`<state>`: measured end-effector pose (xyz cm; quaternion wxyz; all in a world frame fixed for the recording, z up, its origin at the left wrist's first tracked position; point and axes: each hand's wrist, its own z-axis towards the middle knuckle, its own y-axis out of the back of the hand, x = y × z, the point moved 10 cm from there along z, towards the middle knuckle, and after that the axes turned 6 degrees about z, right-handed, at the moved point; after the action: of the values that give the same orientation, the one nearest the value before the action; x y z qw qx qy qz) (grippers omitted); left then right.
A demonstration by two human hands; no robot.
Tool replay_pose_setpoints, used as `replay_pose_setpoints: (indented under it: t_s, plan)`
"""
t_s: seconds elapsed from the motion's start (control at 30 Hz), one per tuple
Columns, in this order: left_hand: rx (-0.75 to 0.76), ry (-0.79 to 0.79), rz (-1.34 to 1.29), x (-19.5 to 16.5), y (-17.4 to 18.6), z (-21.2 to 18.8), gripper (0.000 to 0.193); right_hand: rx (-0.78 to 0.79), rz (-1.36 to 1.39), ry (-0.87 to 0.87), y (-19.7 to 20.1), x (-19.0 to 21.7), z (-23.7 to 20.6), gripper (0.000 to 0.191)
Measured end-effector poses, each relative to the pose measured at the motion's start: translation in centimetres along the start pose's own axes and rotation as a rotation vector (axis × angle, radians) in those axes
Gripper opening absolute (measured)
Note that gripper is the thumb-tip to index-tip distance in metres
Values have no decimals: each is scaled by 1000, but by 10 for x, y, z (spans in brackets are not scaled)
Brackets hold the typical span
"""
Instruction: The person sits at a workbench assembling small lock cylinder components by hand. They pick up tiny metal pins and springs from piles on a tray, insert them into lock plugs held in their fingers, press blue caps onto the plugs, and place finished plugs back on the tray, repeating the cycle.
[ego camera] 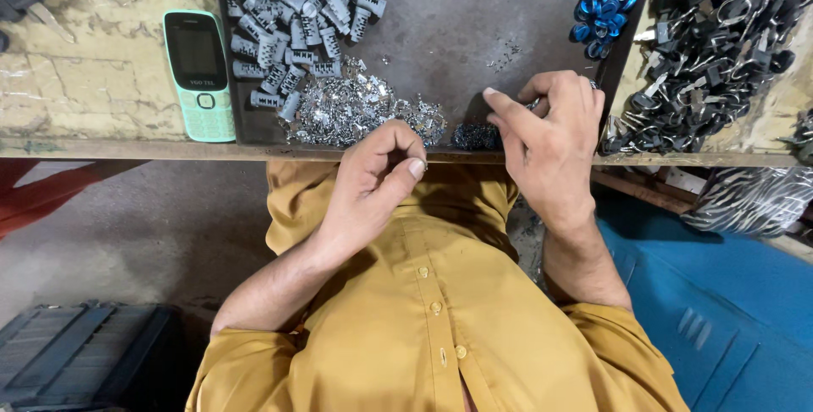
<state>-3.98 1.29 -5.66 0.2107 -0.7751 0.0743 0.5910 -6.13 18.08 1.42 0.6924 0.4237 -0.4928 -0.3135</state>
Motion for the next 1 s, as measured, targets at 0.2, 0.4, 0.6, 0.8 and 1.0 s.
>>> replay_pose_setpoints:
  t_s: [0.2, 0.4, 0.6, 0.8, 1.0]
  plan:
    - [-10, -49, -3, -6, 5, 2, 6, 49, -2, 4, -14, -1, 10, 24]
    - [12, -7, -26, -1, -3, 5, 7, -10, 78, 33, -10, 12, 30, 21]
    - [81, 17, -253, 3, -15, 10, 12, 44, 1071, -236, -23, 22, -9, 5]
    - [73, -23, -164, 0, -21, 10, 12, -113, 1460, -335, -40, 8, -32, 6]
    - [48, -64, -67, -4, -22, 9, 16, -94, 1539, -337, -43, 6, -37, 10]
